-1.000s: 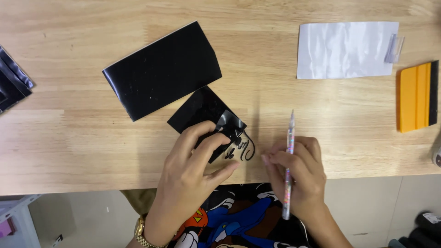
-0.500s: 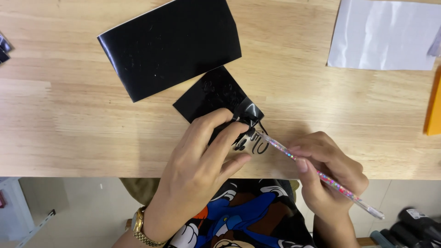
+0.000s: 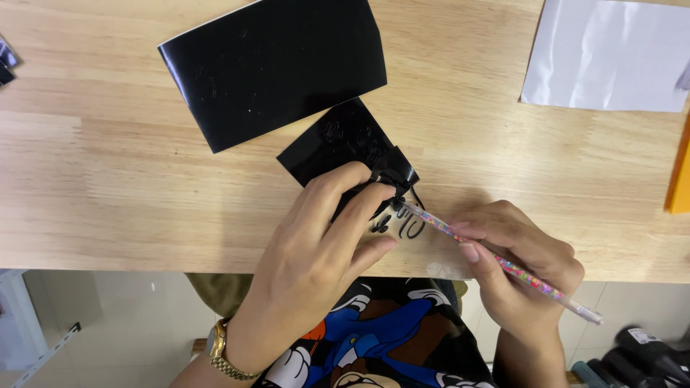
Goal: Weeding a vinyl decal by removing excess material from around the cut letters using a weeding tool
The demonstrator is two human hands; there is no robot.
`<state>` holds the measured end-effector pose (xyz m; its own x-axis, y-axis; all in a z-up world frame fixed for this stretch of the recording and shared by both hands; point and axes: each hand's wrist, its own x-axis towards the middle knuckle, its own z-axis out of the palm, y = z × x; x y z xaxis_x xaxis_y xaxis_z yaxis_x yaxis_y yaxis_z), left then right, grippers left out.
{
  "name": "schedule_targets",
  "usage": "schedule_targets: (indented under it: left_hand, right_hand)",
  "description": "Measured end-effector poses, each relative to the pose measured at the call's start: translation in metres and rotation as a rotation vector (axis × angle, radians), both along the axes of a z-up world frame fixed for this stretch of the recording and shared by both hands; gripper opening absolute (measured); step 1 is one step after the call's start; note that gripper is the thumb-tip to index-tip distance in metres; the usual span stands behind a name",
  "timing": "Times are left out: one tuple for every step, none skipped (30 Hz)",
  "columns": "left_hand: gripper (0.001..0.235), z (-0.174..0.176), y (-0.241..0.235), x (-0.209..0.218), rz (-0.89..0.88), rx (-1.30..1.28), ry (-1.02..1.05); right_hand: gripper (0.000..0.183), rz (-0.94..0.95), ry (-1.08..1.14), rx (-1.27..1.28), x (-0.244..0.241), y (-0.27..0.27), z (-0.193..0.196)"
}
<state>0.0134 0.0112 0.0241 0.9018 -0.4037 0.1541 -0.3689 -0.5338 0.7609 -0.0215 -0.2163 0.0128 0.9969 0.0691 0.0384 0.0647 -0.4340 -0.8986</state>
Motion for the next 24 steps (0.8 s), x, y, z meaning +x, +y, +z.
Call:
schedule_targets:
  left_hand:
    - [0.032, 0.000, 0.000, 0.000, 0.000, 0.000, -0.001]
    - [0.033, 0.001, 0.000, 0.000, -0.003, 0.007, 0.008]
    - [0.034, 0.001, 0.000, 0.001, -0.007, 0.012, 0.016]
    - [0.034, 0.002, 0.000, 0.000, -0.009, 0.013, 0.014]
    - [0.035, 0.002, 0.000, 0.000, -0.006, 0.011, 0.027]
    - [0.036, 0.002, 0.000, 0.001, -0.003, 0.009, 0.040]
    - [0.036, 0.002, 0.000, 0.001, -0.005, 0.009, 0.037]
    - [0.037, 0.001, -0.001, 0.001, -0.003, 0.009, 0.037]
    - [0.039, 0.000, -0.001, 0.000, 0.001, 0.009, 0.037]
    - [0.039, 0.001, -0.001, 0.001, 0.000, 0.009, 0.035]
    - [0.041, 0.001, -0.001, 0.001, -0.001, 0.025, 0.029]
    - [0.042, 0.001, -0.001, 0.001, -0.002, 0.040, 0.023]
    - [0.042, 0.001, -0.001, 0.000, -0.004, 0.039, 0.022]
    - [0.043, 0.001, -0.001, 0.000, -0.005, 0.043, 0.034]
    - [0.043, 0.002, -0.001, 0.000, -0.007, 0.047, 0.044]
    - [0.043, 0.001, -0.001, 0.000, -0.008, 0.047, 0.042]
    - [0.044, 0.001, -0.002, 0.000, -0.005, 0.048, 0.043]
    - [0.044, 0.001, -0.002, -0.001, -0.001, 0.050, 0.044]
    - [0.044, 0.001, -0.002, -0.001, -0.002, 0.049, 0.043]
    - [0.045, 0.000, -0.002, -0.001, 0.000, 0.045, 0.047]
    - [0.046, 0.000, -0.002, -0.001, 0.003, 0.041, 0.052]
    - [0.046, -0.001, -0.002, -0.001, 0.002, 0.041, 0.051]
    - [0.046, -0.001, -0.003, -0.001, 0.004, 0.032, 0.051]
    - [0.046, -0.001, -0.003, -0.001, 0.007, 0.024, 0.051]
  right_hand:
    - [0.011, 0.000, -0.001, 0.000, 0.000, -0.001, -0.001]
    - [0.011, -0.004, 0.015, 0.023, -0.001, -0.003, -0.001]
    - [0.012, -0.009, 0.031, 0.046, -0.001, -0.005, -0.001]
    - [0.012, -0.010, 0.029, 0.046, -0.002, -0.006, -0.002]
    - [0.011, -0.026, 0.055, 0.063, -0.003, -0.006, -0.002]
    - [0.011, -0.041, 0.080, 0.080, -0.004, -0.007, -0.002]
    - [0.011, -0.043, 0.077, 0.079, -0.004, -0.008, -0.003]
    - [0.011, -0.059, 0.098, 0.101, -0.005, -0.010, -0.004]
    - [0.011, -0.074, 0.118, 0.123, -0.006, -0.011, -0.005]
    - [0.011, -0.076, 0.115, 0.124, -0.005, -0.011, -0.004]
    - [0.012, -0.079, 0.132, 0.139, -0.005, -0.011, -0.004]
    - [0.012, -0.082, 0.148, 0.154, -0.004, -0.011, -0.003]
    - [0.012, -0.083, 0.147, 0.154, -0.004, -0.012, -0.003]
    - [0.011, -0.084, 0.163, 0.151, -0.004, -0.013, -0.003]
    - [0.011, -0.085, 0.176, 0.149, -0.004, -0.014, -0.003]
    - [0.011, -0.086, 0.174, 0.150, -0.004, -0.014, -0.003]
    - [0.012, -0.092, 0.192, 0.175, -0.003, -0.015, -0.003]
    - [0.014, -0.099, 0.211, 0.201, -0.003, -0.015, -0.003]
    - [0.014, -0.100, 0.209, 0.201, -0.003, -0.014, -0.002]
    - [0.013, -0.110, 0.224, 0.211, -0.002, -0.014, -0.001]
    - [0.012, -0.120, 0.240, 0.221, -0.002, -0.013, -0.001]
    - [0.012, -0.121, 0.239, 0.221, -0.001, -0.013, 0.000]
    - [0.013, -0.126, 0.259, 0.214, -0.001, -0.014, 0.001]
    - [0.015, -0.131, 0.278, 0.207, 0.000, -0.014, 0.002]
